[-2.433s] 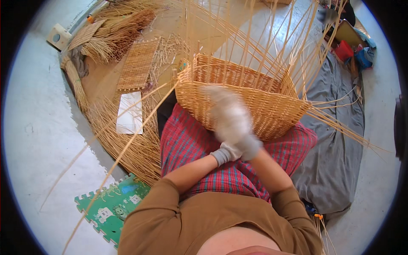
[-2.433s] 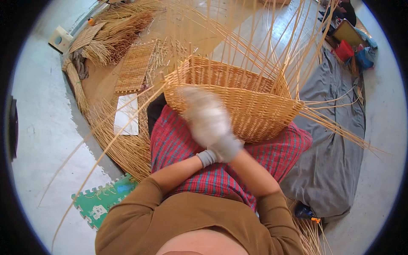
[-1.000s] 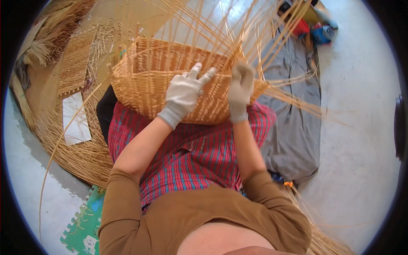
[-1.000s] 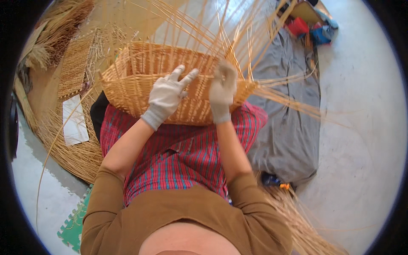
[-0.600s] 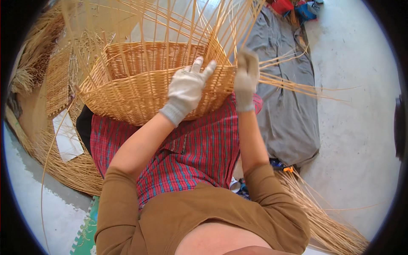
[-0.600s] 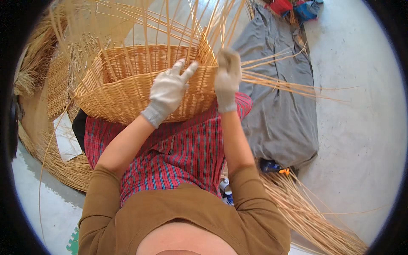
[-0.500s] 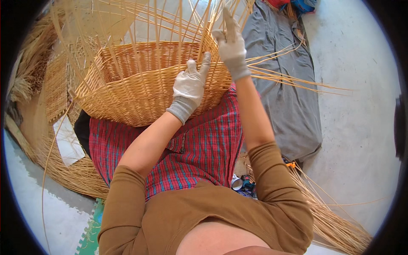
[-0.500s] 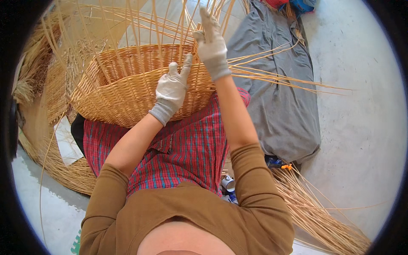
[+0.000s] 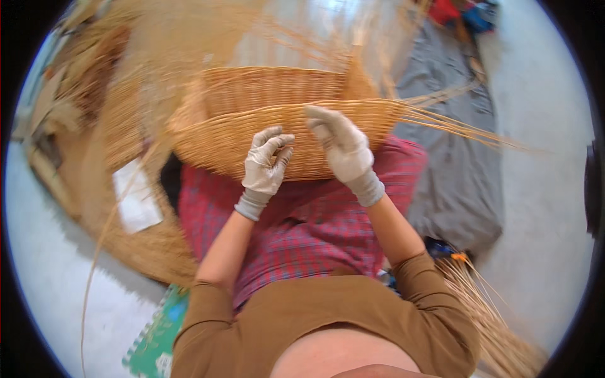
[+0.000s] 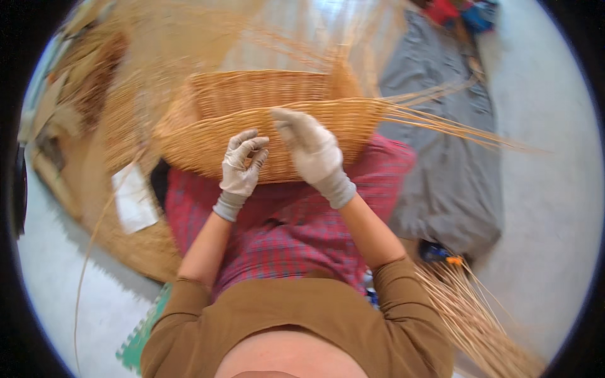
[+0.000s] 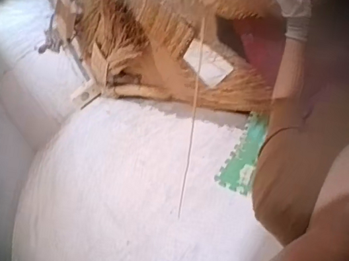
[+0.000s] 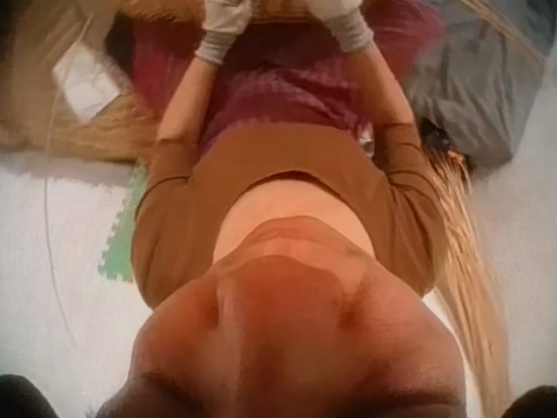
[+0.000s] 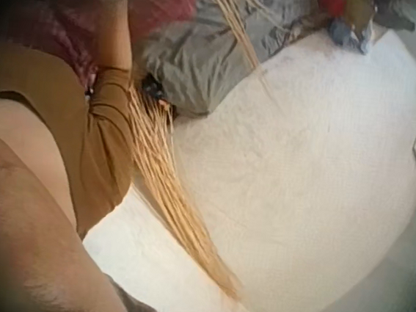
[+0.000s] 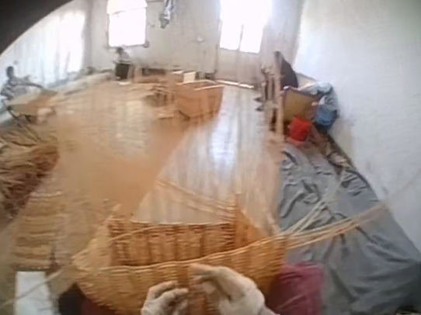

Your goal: The recorder is weaving a large wicker or rattan basket while sitting on the floor in a workshop.

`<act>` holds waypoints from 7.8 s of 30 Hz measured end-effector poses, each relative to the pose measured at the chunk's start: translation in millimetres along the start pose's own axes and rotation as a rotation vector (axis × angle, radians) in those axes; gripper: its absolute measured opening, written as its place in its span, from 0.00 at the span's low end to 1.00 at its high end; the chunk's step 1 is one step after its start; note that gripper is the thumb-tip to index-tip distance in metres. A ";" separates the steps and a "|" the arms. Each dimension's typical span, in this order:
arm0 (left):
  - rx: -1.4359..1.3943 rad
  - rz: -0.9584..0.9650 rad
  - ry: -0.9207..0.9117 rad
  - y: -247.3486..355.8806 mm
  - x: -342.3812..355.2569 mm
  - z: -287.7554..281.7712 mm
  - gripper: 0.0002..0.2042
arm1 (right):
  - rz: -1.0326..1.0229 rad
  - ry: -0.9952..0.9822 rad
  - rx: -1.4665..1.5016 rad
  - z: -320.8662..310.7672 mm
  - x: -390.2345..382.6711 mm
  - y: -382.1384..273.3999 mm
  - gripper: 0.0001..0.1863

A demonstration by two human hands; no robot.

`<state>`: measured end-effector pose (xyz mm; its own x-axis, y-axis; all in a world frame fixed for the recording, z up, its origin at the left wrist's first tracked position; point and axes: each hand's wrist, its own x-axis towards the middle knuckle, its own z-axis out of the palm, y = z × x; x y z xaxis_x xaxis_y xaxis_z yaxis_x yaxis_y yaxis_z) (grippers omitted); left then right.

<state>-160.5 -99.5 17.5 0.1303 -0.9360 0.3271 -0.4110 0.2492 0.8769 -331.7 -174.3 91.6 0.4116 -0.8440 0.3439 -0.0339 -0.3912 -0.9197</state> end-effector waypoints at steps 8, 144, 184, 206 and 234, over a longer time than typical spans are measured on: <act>-0.199 -0.191 0.758 -115.3 -112.6 -243.5 0.15 | -0.813 -0.545 -0.217 283.9 24.9 -27.7 0.28; 0.272 -0.077 0.285 -157.1 13.2 -169.5 0.15 | 0.165 -0.114 0.743 182.5 76.6 39.6 0.22; 0.766 -0.027 -0.074 1.5 46.2 -50.5 0.29 | -0.506 0.217 -0.877 75.9 124.8 11.8 0.23; 0.929 0.485 0.047 45.3 77.3 67.5 0.23 | 0.426 0.638 0.149 -106.6 -10.4 67.2 0.06; 0.740 0.294 0.030 42.2 123.0 117.0 0.06 | 0.708 0.028 0.338 -76.1 -65.5 101.4 0.12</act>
<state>-267.4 -233.2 53.6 -0.0562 -0.8478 0.5273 -0.9235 0.2448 0.2952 -431.4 -186.6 -9.7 0.3724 -0.8614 -0.3455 0.0006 0.3725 -0.9280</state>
